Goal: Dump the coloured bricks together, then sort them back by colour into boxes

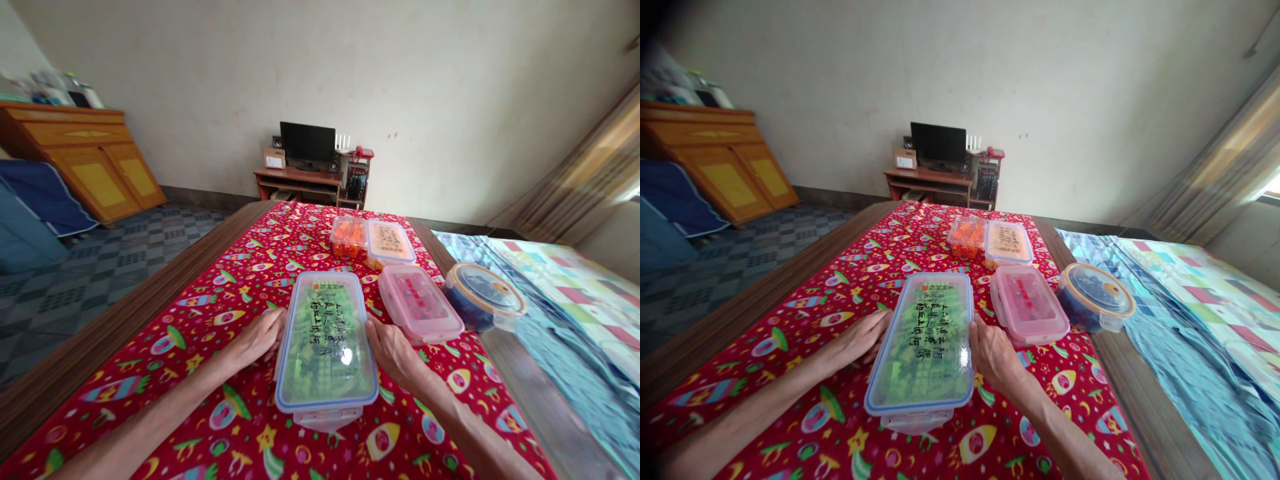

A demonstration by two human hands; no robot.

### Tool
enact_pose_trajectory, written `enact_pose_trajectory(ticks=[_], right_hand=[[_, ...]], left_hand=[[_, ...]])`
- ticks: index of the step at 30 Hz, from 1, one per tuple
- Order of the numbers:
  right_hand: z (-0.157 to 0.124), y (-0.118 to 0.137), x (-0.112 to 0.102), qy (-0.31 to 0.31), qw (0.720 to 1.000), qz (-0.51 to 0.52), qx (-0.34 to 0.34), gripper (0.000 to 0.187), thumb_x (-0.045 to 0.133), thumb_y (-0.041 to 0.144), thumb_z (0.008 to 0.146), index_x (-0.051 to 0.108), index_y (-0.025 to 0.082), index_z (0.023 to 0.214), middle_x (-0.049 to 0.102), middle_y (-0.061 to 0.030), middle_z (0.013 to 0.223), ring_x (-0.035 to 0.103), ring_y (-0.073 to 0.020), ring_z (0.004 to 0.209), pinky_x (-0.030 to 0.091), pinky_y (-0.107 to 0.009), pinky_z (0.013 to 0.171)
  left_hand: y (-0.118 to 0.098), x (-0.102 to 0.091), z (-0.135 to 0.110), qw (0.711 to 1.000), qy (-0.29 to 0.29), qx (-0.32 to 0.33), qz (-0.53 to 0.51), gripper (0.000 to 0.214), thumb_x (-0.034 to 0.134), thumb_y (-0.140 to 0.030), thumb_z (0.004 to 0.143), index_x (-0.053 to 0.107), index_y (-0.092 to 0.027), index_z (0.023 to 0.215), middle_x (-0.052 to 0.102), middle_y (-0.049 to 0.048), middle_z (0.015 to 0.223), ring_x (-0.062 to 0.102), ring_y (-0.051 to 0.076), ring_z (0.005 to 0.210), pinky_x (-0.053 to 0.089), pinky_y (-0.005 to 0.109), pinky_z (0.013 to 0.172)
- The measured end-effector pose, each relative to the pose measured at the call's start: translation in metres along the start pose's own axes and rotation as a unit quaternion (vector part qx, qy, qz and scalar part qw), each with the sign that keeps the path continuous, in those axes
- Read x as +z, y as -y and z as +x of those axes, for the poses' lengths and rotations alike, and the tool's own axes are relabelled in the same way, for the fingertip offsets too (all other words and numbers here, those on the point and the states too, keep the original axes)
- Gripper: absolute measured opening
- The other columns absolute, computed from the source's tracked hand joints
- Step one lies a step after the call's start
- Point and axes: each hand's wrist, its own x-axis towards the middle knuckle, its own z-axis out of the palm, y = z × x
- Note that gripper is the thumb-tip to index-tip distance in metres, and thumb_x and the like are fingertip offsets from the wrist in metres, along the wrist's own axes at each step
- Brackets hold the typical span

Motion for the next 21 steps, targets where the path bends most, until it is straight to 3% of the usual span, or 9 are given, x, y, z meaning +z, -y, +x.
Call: enact_pose_trajectory(ticks=[3, 6, 10, 13, 16, 18, 21], right_hand=[[-0.003, 0.000, -0.005, 0.021, 0.993, -0.107, -0.049, 0.039, 0.027, 0.007, 0.092, 0.048, 0.012, 0.125, 0.067, -0.0181, 0.104, 0.056, -0.0211, 0.064, 0.046, -0.034, 0.054], [-0.003, 0.002, -0.016, 0.046, 0.994, -0.083, -0.048, 0.040, 0.028, 0.009, 0.092, 0.049, 0.012, 0.126, 0.066, -0.0181, 0.104, 0.058, -0.0222, 0.068, 0.046, -0.035, 0.057], [0.014, 0.014, -0.038, 0.073, 0.994, -0.014, 0.077, 0.036, 0.033, 0.019, 0.095, 0.053, 0.012, 0.124, 0.068, -0.0140, 0.086, 0.062, -0.0214, 0.069, 0.049, -0.032, 0.060], [0.035, 0.023, -0.048, 0.054, 0.993, 0.027, 0.104, 0.039, 0.033, 0.024, 0.097, 0.049, 0.012, 0.130, 0.066, -0.0194, 0.109, 0.064, -0.0261, 0.098, 0.054, -0.037, 0.078], [0.052, 0.026, -0.040, -0.004, 0.995, 0.083, 0.062, 0.051, 0.036, 0.031, 0.098, 0.032, 0.008, 0.143, 0.046, -0.0248, 0.140, 0.039, -0.0317, 0.135, 0.045, -0.050, 0.102], [0.057, 0.024, -0.026, -0.031, 0.993, 0.105, 0.033, 0.061, 0.038, 0.033, 0.098, 0.019, 0.004, 0.148, 0.033, -0.0276, 0.148, 0.022, -0.0335, 0.143, 0.038, -0.055, 0.108], [0.058, 0.020, -0.003, -0.041, 0.991, 0.125, 0.012, 0.066, 0.038, 0.028, 0.098, 0.006, 0.004, 0.151, 0.025, -0.0308, 0.151, 0.014, -0.0358, 0.144, 0.037, -0.061, 0.106]], left_hand=[[0.001, -0.006, 0.000, 0.999, 0.019, 0.012, 0.036, 0.037, 0.043, -0.058, 0.081, 0.044, -0.024, 0.065, 0.049, -0.0034, 0.043, 0.048, 0.015, 0.033, 0.034, 0.024, 0.036], [0.002, -0.013, 0.003, 0.990, -0.016, 0.044, 0.131, 0.033, 0.038, -0.051, 0.084, 0.048, -0.024, 0.068, 0.054, -0.0012, 0.049, 0.056, 0.018, 0.044, 0.043, 0.026, 0.046], [-0.006, -0.024, 0.011, 0.946, -0.158, 0.162, 0.232, 0.032, 0.037, -0.043, 0.088, 0.058, -0.021, 0.098, 0.068, 0.0077, 0.095, 0.066, 0.023, 0.089, 0.051, 0.034, 0.083], [-0.018, -0.023, 0.022, 0.921, -0.198, 0.230, 0.245, 0.045, 0.031, -0.043, 0.093, 0.051, -0.017, 0.125, 0.058, 0.0128, 0.128, 0.056, 0.024, 0.118, 0.042, 0.040, 0.104], [-0.025, -0.008, 0.037, 0.909, -0.184, 0.269, 0.261, 0.055, 0.025, -0.043, 0.096, 0.036, -0.015, 0.142, 0.040, 0.0125, 0.149, 0.034, 0.023, 0.139, 0.027, 0.042, 0.116], [-0.023, 0.005, 0.047, 0.909, -0.156, 0.274, 0.271, 0.060, 0.022, -0.045, 0.097, 0.028, -0.012, 0.147, 0.029, 0.0126, 0.155, 0.022, 0.024, 0.145, 0.021, 0.043, 0.119], [-0.014, 0.020, 0.056, 0.911, -0.120, 0.269, 0.288, 0.063, 0.021, -0.046, 0.097, 0.028, -0.010, 0.148, 0.025, 0.0136, 0.157, 0.016, 0.025, 0.146, 0.020, 0.045, 0.119]])
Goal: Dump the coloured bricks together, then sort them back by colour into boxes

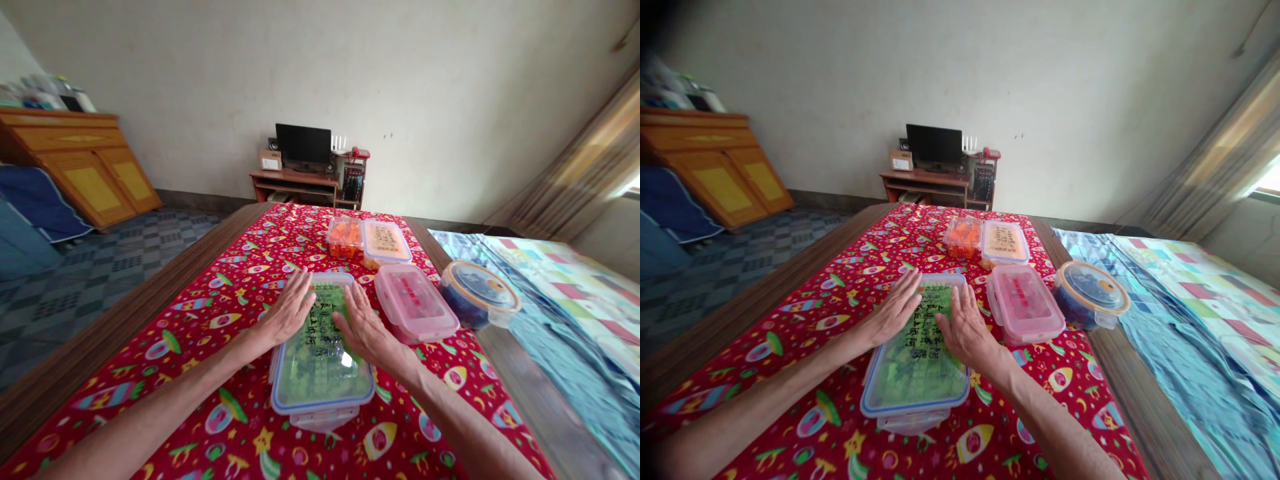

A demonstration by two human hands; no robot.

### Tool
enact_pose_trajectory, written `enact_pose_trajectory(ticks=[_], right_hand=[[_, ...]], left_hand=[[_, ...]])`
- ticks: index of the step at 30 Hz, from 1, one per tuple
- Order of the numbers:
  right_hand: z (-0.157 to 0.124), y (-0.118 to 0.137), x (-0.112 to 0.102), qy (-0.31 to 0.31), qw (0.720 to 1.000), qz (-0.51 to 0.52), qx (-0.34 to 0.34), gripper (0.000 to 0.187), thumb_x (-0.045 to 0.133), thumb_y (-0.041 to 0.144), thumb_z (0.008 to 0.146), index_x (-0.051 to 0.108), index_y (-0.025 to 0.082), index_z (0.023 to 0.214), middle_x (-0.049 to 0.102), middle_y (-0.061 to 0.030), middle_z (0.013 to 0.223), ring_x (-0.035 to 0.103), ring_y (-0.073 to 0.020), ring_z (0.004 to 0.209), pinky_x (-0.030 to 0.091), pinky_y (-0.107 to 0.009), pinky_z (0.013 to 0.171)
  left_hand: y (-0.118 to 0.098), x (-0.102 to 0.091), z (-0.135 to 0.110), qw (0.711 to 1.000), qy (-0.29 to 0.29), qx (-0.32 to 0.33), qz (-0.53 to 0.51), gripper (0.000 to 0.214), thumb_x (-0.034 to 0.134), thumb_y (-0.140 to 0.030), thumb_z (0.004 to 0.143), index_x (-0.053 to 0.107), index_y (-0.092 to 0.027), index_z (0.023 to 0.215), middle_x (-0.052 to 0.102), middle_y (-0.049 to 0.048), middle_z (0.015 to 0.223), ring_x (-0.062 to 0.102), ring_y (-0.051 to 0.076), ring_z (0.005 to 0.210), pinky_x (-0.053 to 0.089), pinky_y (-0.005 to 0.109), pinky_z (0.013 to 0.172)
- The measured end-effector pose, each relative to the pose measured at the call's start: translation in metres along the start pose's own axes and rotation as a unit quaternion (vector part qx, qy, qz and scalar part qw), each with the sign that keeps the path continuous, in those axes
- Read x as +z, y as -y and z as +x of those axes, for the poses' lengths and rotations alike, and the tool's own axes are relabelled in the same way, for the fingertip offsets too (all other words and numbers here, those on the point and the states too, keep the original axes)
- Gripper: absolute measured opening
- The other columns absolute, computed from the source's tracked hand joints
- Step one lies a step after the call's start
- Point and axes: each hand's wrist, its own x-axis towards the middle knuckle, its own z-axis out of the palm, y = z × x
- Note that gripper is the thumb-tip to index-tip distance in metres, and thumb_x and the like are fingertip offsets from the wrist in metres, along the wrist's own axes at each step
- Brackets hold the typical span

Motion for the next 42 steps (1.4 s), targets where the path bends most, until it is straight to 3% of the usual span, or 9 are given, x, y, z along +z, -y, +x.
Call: enact_pose_trajectory(ticks=[4, 10, 15, 18, 26, 30, 35, 38, 42], right_hand=[[-0.007, -0.007, 0.013, 0.011, 0.999, 0.042, 0.015, 0.064, 0.034, 0.020, 0.098, 0.001, 0.006, 0.152, 0.014, -0.0298, 0.154, 0.009, -0.0363, 0.144, 0.033, -0.064, 0.107], [-0.011, -0.008, 0.016, 0.040, 0.985, 0.138, 0.093, 0.062, 0.030, 0.029, 0.100, 0.008, 0.007, 0.153, 0.006, -0.0248, 0.157, 0.003, -0.0323, 0.145, 0.024, -0.060, 0.112], [-0.008, -0.007, 0.016, 0.027, 0.950, 0.254, 0.180, 0.062, 0.033, 0.041, 0.098, 0.015, 0.019, 0.154, 0.016, -0.0126, 0.159, 0.004, -0.0233, 0.146, 0.017, -0.051, 0.116], [-0.008, -0.008, 0.017, 0.024, 0.928, 0.307, 0.210, 0.062, 0.035, 0.047, 0.097, 0.022, 0.023, 0.152, 0.025, -0.0099, 0.157, 0.007, -0.0216, 0.147, 0.016, -0.051, 0.117], [-0.006, -0.003, 0.003, 0.027, 0.908, 0.339, 0.246, 0.070, 0.038, 0.055, 0.093, 0.022, 0.021, 0.152, 0.025, -0.0092, 0.157, 0.016, -0.0222, 0.146, 0.015, -0.048, 0.118], [-0.017, -0.002, -0.014, 0.005, 0.912, 0.312, 0.268, 0.069, 0.041, 0.053, 0.093, 0.028, 0.016, 0.150, 0.028, -0.0124, 0.155, 0.025, -0.0245, 0.143, 0.021, -0.047, 0.116], [-0.041, 0.005, -0.030, 0.051, 0.904, 0.300, 0.301, 0.058, 0.041, 0.050, 0.093, 0.049, 0.012, 0.136, 0.067, -0.0145, 0.113, 0.061, -0.0275, 0.108, 0.049, -0.045, 0.096], [-0.048, 0.014, -0.029, 0.082, 0.901, 0.312, 0.291, 0.051, 0.040, 0.050, 0.093, 0.054, 0.017, 0.130, 0.068, -0.0112, 0.107, 0.063, -0.0264, 0.101, 0.052, -0.042, 0.089], [-0.050, 0.021, -0.025, 0.071, 0.906, 0.332, 0.254, 0.044, 0.047, 0.048, 0.091, 0.051, 0.027, 0.130, 0.066, -0.0078, 0.117, 0.062, -0.0251, 0.105, 0.052, -0.039, 0.088]], left_hand=[[0.002, 0.004, -0.002, 0.999, 0.029, 0.014, 0.018, 0.061, 0.021, -0.043, 0.098, 0.034, -0.008, 0.145, 0.025, 0.0143, 0.156, 0.015, 0.026, 0.146, 0.020, 0.045, 0.119], [-0.004, -0.001, -0.004, 0.999, 0.040, -0.016, -0.025, 0.060, 0.024, -0.041, 0.097, 0.035, -0.007, 0.145, 0.023, 0.0148, 0.157, 0.013, 0.026, 0.146, 0.016, 0.045, 0.120], [-0.002, 0.007, -0.010, 0.975, -0.034, -0.103, -0.193, 0.065, 0.032, -0.045, 0.094, 0.015, -0.020, 0.152, 0.010, 0.0061, 0.161, 0.003, 0.023, 0.147, 0.008, 0.045, 0.120], [-0.001, 0.011, -0.012, 0.949, -0.055, -0.144, -0.274, 0.069, 0.036, -0.046, 0.093, 0.008, -0.026, 0.153, 0.014, 0.0034, 0.160, 0.000, 0.022, 0.147, 0.007, 0.043, 0.120], [-0.004, 0.000, -0.013, 0.929, -0.047, -0.160, -0.330, 0.069, 0.032, -0.053, 0.094, 0.006, -0.027, 0.153, 0.009, 0.0039, 0.161, -0.001, 0.022, 0.147, 0.006, 0.045, 0.120], [0.001, -0.017, -0.028, 0.924, -0.053, -0.186, -0.330, 0.071, 0.033, -0.054, 0.094, 0.005, -0.026, 0.153, 0.002, 0.0051, 0.161, 0.001, 0.021, 0.147, 0.007, 0.043, 0.120], [-0.001, -0.031, -0.060, 0.872, -0.046, -0.254, -0.415, 0.074, 0.034, -0.056, 0.092, 0.007, -0.023, 0.153, 0.016, 0.0091, 0.159, 0.019, 0.022, 0.145, 0.024, 0.042, 0.117], [-0.014, -0.031, -0.082, 0.824, 0.025, -0.312, -0.472, 0.073, 0.041, -0.055, 0.090, 0.019, -0.023, 0.152, 0.024, 0.0079, 0.157, 0.026, 0.024, 0.142, 0.032, 0.042, 0.114], [-0.022, -0.021, -0.101, 0.834, 0.085, -0.340, -0.426, 0.070, 0.052, -0.058, 0.085, 0.032, -0.033, 0.147, 0.020, -0.0019, 0.156, 0.014, 0.027, 0.144, 0.032, 0.046, 0.114]])
